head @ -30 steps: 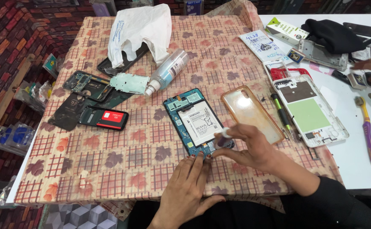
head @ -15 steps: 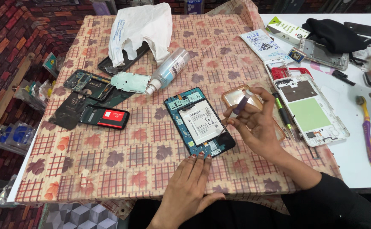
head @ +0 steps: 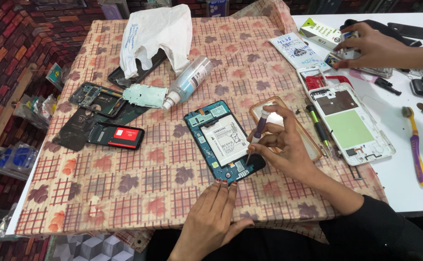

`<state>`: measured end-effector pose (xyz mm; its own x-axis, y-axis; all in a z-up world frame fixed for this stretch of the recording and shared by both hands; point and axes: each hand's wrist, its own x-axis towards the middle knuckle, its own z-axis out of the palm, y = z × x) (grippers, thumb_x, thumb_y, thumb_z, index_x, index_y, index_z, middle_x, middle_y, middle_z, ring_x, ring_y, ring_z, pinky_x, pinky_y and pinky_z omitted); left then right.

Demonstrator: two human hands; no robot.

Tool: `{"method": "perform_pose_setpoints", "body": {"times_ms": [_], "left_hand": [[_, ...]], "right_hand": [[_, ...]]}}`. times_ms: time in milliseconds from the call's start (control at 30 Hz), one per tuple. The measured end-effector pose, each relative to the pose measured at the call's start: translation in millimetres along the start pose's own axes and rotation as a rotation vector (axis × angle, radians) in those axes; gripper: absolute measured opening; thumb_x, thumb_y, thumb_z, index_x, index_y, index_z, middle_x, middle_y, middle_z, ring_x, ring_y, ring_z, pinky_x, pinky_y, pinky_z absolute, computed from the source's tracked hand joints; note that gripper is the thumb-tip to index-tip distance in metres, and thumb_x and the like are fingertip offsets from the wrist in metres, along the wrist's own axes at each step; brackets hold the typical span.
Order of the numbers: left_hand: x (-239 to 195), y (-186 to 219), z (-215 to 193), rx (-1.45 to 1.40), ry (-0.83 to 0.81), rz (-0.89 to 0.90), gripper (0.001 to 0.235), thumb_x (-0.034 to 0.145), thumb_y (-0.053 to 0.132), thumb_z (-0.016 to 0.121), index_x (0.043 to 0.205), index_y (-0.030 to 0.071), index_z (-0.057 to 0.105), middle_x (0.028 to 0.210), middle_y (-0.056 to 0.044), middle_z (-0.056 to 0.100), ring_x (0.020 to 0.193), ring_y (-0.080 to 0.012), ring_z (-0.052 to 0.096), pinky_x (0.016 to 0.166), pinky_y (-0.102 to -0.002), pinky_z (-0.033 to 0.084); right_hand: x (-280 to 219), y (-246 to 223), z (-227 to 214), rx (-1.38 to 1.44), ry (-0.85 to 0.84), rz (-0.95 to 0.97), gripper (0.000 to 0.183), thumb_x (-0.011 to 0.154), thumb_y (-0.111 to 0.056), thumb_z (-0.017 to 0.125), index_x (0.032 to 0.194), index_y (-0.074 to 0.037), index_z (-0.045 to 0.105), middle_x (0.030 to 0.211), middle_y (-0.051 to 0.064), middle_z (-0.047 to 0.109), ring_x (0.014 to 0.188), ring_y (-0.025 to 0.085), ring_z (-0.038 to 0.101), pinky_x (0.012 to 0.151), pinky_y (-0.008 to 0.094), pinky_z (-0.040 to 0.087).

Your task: The person uses a screwdriver to remove screws from a disassembled smartphone and places them into a phone case. The person continues to unscrew and collect screws from the device throughout the clip.

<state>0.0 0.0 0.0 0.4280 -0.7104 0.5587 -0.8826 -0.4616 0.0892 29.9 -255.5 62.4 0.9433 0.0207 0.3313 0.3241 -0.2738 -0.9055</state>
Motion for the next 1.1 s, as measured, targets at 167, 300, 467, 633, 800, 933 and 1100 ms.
{"method": "perform_pose_setpoints", "body": {"times_ms": [167,300,467,633,800,933,1100], "left_hand": [[0,0,3,0.045,0.023,0.020,0.076,0.101,0.062,0.057,0.122,-0.011,0.066,0.114,-0.027,0.070,0.111,-0.0376,0.067,0.098,-0.045,0.054],[2,0,1,0.064,0.025,0.021,0.073,0.100,0.062,0.057,0.121,-0.008,0.067,0.113,-0.024,0.070,0.109,-0.0361,0.068,0.095,-0.043,0.054],[5,0,-5,0.030,0.031,0.000,0.068,0.098,0.059,0.060,0.121,-0.005,0.067,0.116,-0.021,0.068,0.112,-0.0349,0.066,0.095,-0.043,0.054],[5,-4,-12,-0.004,0.072,-0.052,0.062,0.097,0.052,0.066,0.125,-0.004,0.066,0.124,-0.018,0.065,0.119,-0.0336,0.062,0.100,-0.044,0.051],[10,-4,-14,0.066,0.052,0.005,0.064,0.096,0.053,0.063,0.123,-0.004,0.065,0.129,-0.019,0.064,0.124,-0.0343,0.060,0.105,-0.046,0.047],[11,-4,-15,0.061,0.008,0.032,0.066,0.096,0.055,0.062,0.125,-0.005,0.065,0.128,-0.018,0.064,0.126,-0.0342,0.059,0.107,-0.046,0.046],[12,-5,-15,0.036,0.014,0.044,0.066,0.097,0.056,0.062,0.126,-0.004,0.065,0.129,-0.018,0.065,0.126,-0.0341,0.059,0.107,-0.047,0.046]], "right_hand": [[1,2,2,0.070,-0.054,0.023,0.088,0.088,0.008,0.068,0.152,-0.017,0.013,0.106,0.019,0.071,0.085,0.020,0.075,0.077,0.031,0.064],[-1,1,-1,0.054,-0.084,0.019,0.086,0.089,0.010,0.066,0.149,-0.018,0.011,0.108,0.018,0.071,0.085,0.020,0.077,0.077,0.031,0.064],[0,-1,-2,0.054,-0.105,0.033,0.084,0.089,0.010,0.064,0.147,-0.018,0.010,0.107,0.018,0.071,0.084,0.018,0.078,0.077,0.031,0.065],[-1,-3,-1,0.035,-0.124,0.109,0.087,0.087,0.008,0.066,0.148,-0.018,0.009,0.104,0.016,0.072,0.079,0.016,0.073,0.072,0.029,0.061],[-5,0,-2,-0.020,-0.220,-0.017,0.083,0.089,0.007,0.068,0.147,-0.014,0.012,0.107,0.016,0.072,0.088,0.018,0.077,0.080,0.031,0.064],[-7,6,-3,-0.019,-0.291,-0.047,0.079,0.092,0.007,0.066,0.147,-0.013,0.013,0.111,0.016,0.072,0.093,0.021,0.080,0.083,0.034,0.066],[-12,11,-2,0.006,-0.303,-0.159,0.078,0.093,0.009,0.066,0.149,-0.013,0.016,0.109,0.016,0.070,0.099,0.025,0.079,0.088,0.038,0.069]]}}
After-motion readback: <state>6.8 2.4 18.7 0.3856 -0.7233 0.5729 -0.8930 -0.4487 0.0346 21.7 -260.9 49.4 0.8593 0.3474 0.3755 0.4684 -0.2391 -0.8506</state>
